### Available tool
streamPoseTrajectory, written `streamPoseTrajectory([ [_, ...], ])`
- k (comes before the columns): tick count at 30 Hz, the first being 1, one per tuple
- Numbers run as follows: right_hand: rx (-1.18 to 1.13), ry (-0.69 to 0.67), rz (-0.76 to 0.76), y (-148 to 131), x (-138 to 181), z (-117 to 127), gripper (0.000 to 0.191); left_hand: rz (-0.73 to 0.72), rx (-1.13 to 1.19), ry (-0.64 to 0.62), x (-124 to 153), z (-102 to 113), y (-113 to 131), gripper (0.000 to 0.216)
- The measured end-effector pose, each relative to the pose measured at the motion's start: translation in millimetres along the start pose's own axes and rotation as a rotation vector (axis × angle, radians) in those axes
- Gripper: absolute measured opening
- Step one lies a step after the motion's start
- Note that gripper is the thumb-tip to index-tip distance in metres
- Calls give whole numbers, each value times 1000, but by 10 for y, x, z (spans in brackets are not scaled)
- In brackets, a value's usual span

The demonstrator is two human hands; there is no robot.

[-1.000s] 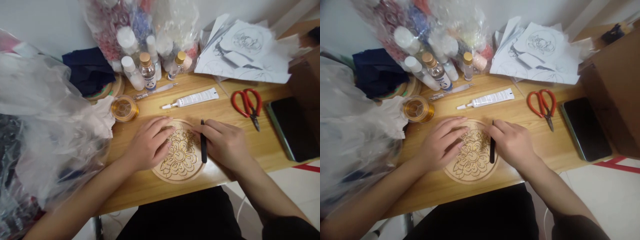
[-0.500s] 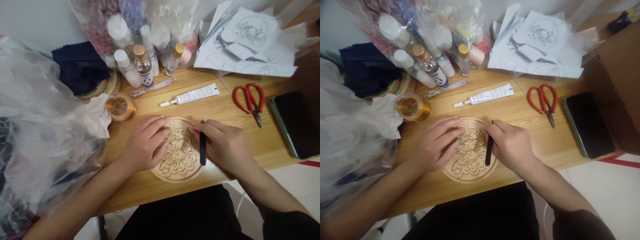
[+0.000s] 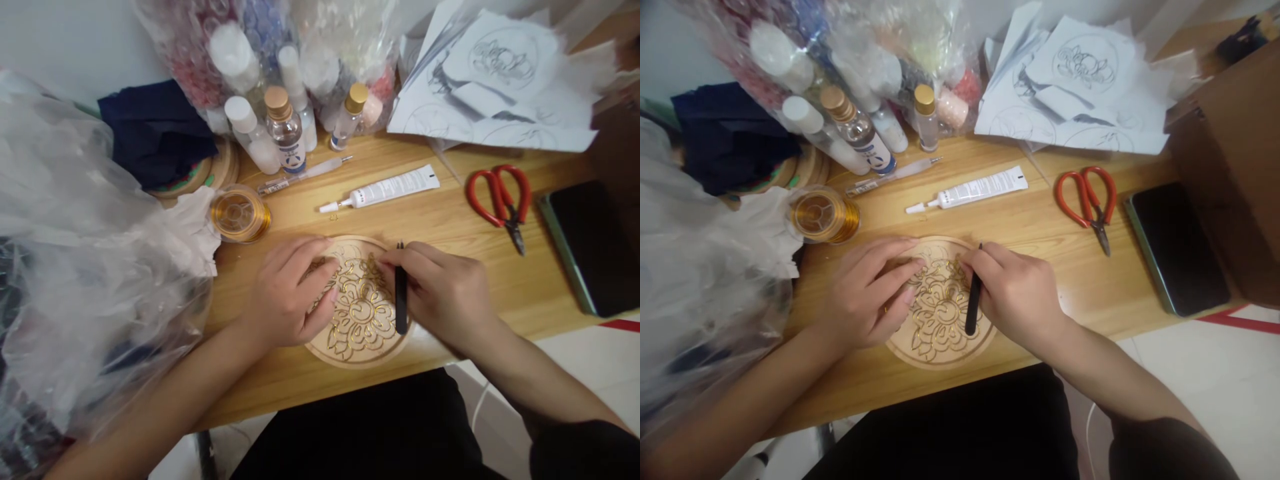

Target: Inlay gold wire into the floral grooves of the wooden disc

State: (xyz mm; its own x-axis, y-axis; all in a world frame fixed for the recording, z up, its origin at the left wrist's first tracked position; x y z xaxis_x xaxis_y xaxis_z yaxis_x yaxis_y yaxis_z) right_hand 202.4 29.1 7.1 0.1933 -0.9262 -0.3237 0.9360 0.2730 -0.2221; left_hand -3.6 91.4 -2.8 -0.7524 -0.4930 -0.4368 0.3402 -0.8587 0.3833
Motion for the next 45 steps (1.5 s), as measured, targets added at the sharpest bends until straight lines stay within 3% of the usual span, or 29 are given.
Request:
streamPoseTrajectory([
  [45,-4,-6,5,22,5,-8,11,-2,-7,-12,46,-62,2,23],
])
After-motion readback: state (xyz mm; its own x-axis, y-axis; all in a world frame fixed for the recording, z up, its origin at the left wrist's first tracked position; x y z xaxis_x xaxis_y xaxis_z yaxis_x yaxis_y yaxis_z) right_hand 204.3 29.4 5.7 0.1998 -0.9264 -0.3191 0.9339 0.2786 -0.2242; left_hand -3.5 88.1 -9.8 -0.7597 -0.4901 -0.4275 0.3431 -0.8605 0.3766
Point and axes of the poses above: each hand's wrist, its own x-axis away from the middle knuckle, its own z-axis out of the back of the hand, y = z × x, the point moved 1 cm from there along -x, towards the middle knuckle, and after that the axes turned 1 degree about x, right-handed, at the moved point
